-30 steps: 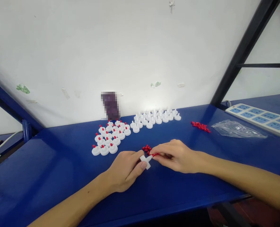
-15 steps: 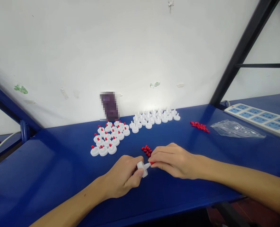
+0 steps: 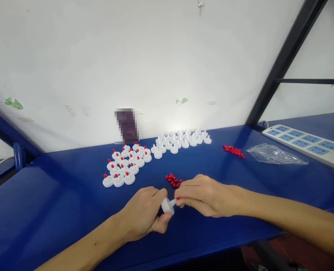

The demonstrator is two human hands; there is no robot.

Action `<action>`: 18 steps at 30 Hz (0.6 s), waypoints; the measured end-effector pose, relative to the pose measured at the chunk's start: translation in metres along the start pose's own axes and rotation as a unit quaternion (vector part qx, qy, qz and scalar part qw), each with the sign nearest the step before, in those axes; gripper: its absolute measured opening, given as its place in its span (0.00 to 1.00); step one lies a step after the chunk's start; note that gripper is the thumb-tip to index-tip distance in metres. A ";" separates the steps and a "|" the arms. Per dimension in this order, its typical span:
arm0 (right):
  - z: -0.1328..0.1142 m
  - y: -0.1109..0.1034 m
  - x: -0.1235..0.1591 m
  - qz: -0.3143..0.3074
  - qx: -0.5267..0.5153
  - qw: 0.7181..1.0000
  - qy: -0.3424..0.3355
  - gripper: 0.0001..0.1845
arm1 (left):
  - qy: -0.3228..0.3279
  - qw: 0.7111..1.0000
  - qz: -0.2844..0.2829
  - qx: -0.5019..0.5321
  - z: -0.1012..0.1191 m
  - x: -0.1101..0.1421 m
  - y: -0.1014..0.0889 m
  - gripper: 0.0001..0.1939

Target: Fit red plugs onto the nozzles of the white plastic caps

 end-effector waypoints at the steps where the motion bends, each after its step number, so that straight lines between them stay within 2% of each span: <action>1: -0.001 -0.001 -0.001 -0.008 -0.027 1.000 0.011 0.15 | 0.006 1.000 0.004 -0.021 0.000 0.000 0.001 0.18; 4: -0.001 -0.002 -0.003 -0.040 -0.110 0.992 0.054 0.13 | 0.023 0.997 0.007 -0.071 0.002 -0.001 0.001 0.17; 7: 0.000 0.000 -0.003 -0.043 -0.132 0.986 0.092 0.13 | 0.021 0.995 0.009 -0.101 0.002 -0.004 -0.002 0.15; 10: 0.001 -0.001 -0.004 -0.007 -0.083 0.992 0.099 0.13 | 0.010 0.994 0.030 -0.107 0.001 -0.008 -0.009 0.14; 13: 0.002 -0.003 -0.005 0.026 -0.002 0.997 0.077 0.15 | 0.005 0.994 0.061 -0.089 0.002 -0.011 -0.015 0.11; 16: 0.005 -0.002 -0.005 0.031 0.048 0.996 0.067 0.19 | 0.003 0.994 0.080 -0.069 0.003 -0.011 -0.017 0.11; 18: 0.007 0.002 -0.005 0.026 0.044 0.995 0.082 0.18 | 0.006 0.995 0.083 -0.051 0.003 -0.009 -0.015 0.12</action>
Point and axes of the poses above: each hand's wrist, its own x-axis away from the middle knuckle, its own y-axis out of the palm, z = x × y, the point moved 2 cm from there along -x, towards the middle knuckle, and after that the axes turned 10 degrees about y, right-handed, at the moved point
